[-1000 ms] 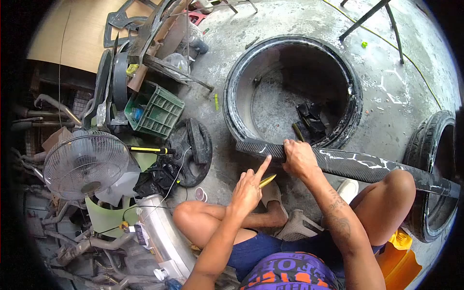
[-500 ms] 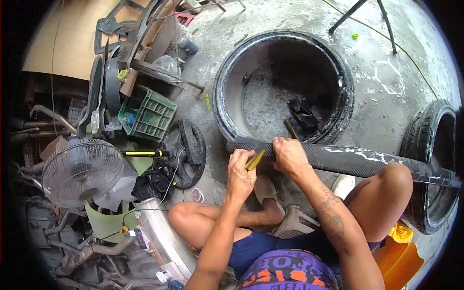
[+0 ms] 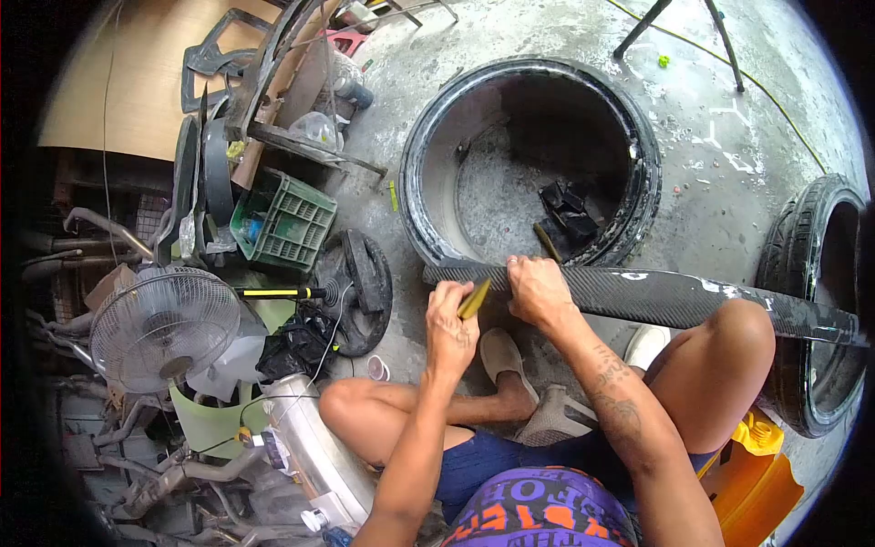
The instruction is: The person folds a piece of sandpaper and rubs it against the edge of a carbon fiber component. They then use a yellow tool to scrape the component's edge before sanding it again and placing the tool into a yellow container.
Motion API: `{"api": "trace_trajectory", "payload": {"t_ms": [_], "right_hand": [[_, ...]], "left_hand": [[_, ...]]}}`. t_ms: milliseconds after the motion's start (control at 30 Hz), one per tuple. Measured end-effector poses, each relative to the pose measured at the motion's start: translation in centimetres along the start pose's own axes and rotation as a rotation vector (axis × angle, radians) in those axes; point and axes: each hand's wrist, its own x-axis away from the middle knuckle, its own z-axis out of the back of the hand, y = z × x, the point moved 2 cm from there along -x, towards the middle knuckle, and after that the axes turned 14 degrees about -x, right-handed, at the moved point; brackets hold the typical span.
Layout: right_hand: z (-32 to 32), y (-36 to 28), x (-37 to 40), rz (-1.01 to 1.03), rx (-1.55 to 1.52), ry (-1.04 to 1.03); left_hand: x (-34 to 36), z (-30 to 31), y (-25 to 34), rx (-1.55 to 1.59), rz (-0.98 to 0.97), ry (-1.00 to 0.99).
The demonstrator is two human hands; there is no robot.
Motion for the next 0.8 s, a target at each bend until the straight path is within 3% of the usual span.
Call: {"api": "trace_trajectory", "payload": {"t_ms": [800], "right_hand": [[-0.2, 0.3, -0.3, -0.001, -0.004, -0.005]], "left_hand": [[0.7, 0.0, 0.6, -0.032, 0.009, -0.003]]}}
